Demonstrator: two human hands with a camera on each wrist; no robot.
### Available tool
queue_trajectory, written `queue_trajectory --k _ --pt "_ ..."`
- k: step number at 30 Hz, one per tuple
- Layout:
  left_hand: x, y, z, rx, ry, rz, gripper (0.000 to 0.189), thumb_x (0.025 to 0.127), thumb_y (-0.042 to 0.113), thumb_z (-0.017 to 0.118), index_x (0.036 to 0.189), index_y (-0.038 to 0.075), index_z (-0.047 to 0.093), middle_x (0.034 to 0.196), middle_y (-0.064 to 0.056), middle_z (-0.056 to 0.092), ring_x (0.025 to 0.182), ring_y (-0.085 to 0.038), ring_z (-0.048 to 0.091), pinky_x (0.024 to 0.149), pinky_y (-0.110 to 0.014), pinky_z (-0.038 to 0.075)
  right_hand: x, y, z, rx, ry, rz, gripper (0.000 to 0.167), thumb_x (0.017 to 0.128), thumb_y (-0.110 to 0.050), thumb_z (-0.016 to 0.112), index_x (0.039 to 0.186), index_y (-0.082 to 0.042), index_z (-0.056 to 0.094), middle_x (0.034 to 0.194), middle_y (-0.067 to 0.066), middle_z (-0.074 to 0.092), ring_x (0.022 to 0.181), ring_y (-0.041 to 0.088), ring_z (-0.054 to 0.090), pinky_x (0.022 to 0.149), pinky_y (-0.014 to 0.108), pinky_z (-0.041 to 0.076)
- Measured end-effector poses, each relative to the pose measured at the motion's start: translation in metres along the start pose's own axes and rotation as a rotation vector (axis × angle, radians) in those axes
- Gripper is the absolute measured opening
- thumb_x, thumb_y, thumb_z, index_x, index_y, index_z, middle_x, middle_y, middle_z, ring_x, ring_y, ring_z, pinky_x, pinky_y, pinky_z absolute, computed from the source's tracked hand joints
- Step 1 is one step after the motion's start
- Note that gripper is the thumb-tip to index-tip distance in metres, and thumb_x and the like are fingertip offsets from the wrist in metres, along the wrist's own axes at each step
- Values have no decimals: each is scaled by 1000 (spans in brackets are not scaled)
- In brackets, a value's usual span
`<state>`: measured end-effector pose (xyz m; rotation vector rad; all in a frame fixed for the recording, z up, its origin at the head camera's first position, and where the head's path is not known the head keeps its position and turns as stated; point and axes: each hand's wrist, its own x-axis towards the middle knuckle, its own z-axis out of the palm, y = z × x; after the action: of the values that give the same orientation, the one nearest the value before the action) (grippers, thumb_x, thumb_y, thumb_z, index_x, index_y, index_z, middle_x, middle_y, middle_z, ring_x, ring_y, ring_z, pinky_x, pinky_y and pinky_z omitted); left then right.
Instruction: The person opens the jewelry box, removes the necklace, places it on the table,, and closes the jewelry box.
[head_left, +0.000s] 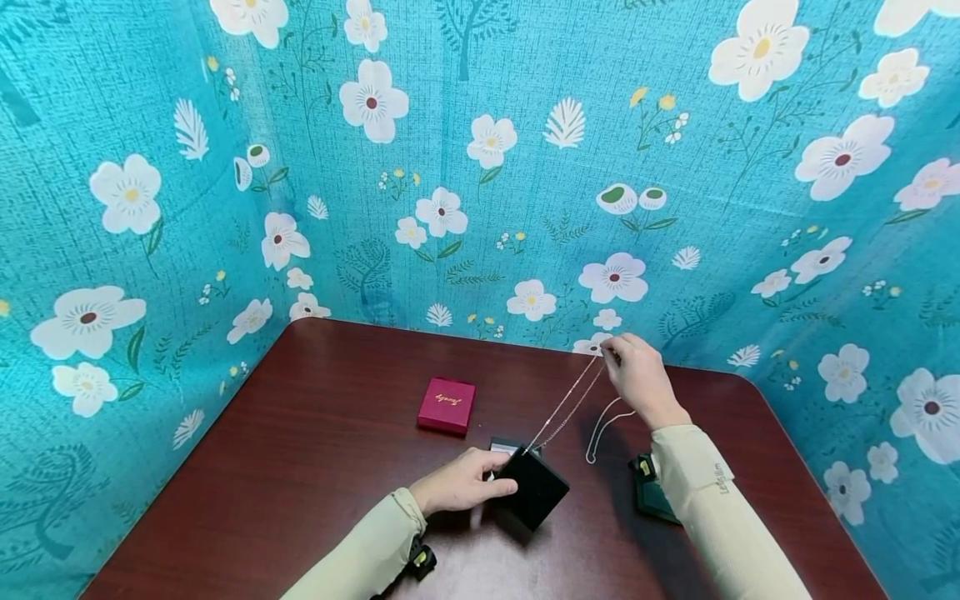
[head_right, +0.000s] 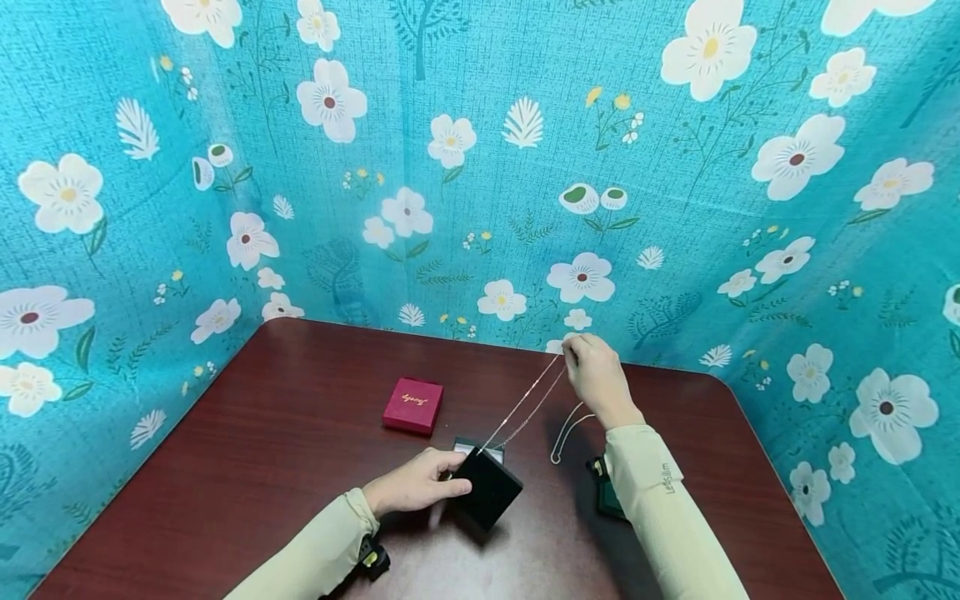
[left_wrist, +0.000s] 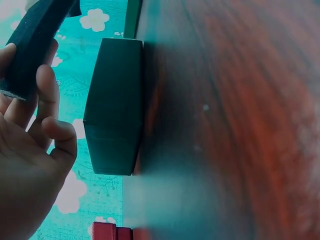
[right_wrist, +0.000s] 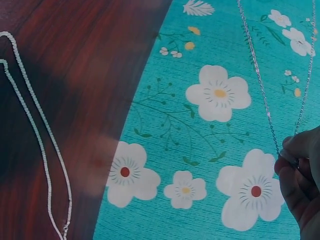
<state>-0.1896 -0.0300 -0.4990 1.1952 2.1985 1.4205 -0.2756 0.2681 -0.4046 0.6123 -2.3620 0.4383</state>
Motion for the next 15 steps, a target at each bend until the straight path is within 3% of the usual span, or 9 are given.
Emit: queue_trajectory --k 8,15 --pt "0 -1 -2 28 3 33 8 93 19 59 93 11 61 83 10 62 75 2 49 76 -18 44 -6 9 6 -3 -31 38 6 83 3 66 89 1 68 80 12 61 71 26 58 63 40 49" --pt "0 -1 -4 54 12 79 17 91 18 59 77 13 52 64 10 42 63 2 38 63 -15 36 -6 15 8 -9 -3 46 4 84 4 65 86 2 68 79 13 61 70 28 58 62 42 48"
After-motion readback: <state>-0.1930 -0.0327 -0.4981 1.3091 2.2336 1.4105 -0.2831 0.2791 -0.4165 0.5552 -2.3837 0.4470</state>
